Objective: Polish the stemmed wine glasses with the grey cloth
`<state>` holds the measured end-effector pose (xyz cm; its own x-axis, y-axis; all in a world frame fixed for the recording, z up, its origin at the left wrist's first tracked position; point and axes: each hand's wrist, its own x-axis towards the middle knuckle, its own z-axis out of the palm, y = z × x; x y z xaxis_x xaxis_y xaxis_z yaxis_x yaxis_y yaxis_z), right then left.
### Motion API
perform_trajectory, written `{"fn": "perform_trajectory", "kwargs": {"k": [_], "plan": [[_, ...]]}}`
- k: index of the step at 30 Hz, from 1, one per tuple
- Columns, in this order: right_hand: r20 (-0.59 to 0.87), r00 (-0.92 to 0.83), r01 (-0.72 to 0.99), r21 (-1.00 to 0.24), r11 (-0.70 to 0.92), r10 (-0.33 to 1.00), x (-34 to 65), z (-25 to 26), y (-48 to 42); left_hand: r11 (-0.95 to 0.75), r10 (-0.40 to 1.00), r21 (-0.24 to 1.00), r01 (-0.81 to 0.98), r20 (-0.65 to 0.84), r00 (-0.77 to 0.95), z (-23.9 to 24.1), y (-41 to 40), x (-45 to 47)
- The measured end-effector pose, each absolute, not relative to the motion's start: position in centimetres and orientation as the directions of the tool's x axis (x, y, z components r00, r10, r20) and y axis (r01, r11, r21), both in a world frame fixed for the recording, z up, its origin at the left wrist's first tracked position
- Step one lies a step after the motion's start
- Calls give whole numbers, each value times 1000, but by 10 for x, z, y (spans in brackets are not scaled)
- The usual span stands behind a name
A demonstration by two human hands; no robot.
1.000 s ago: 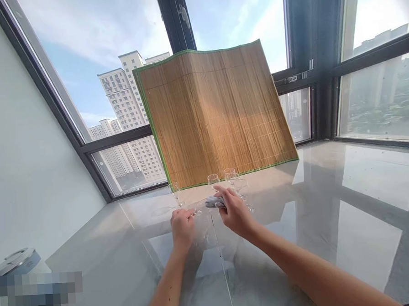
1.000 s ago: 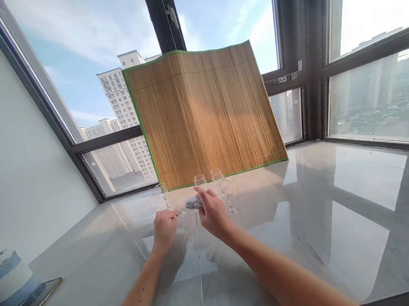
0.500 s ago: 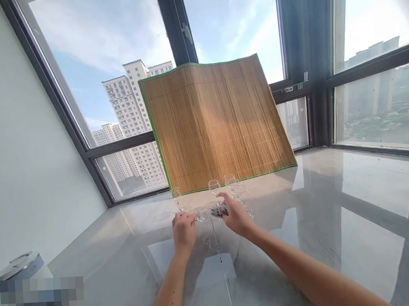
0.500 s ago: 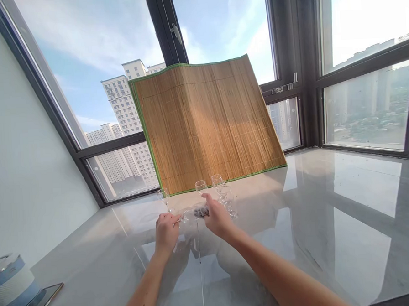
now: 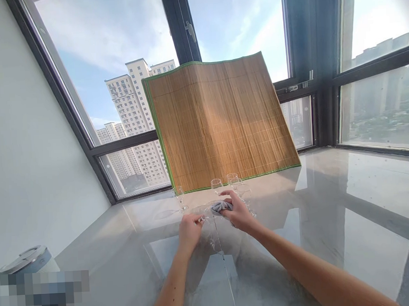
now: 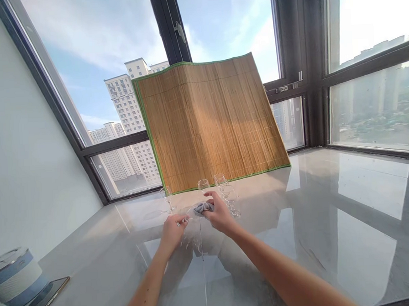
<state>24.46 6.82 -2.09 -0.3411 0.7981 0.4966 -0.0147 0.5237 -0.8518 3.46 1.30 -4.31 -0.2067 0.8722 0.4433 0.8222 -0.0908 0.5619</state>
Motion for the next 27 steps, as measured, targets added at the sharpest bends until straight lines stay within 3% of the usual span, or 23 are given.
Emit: {"fn": "perform_trajectory", "kwargs": {"k": [3,6,9,13,17,21,25,27], "plan": [[623,-227,133,-741,658,748,246,-22,70,-6,855,801,598,315,-413,-44,14,29],[615,-239,198,-727,658,752,244,-28,71,-59,837,974,220,168,-521,-40,13,26],[556,-268,171,-777,606,787,237,-35,67,-160,883,976,-145,76,-463,-32,11,34],[498,-335,91,-828,554,800,227,-41,62,-203,932,930,-307,88,-352,-23,7,52],[530,-411,30,-805,593,741,223,-43,55,-159,961,949,-271,86,-264,-23,5,60],[570,-403,-71,-799,597,716,224,-33,46,-92,951,985,-148,43,-306,-29,8,58],[722,-183,-28,-682,731,667,240,-2,41,-80,917,982,169,139,-374,-39,15,57],[839,-43,80,-539,839,543,256,16,45,-88,915,931,355,217,-341,-46,18,60]]}}
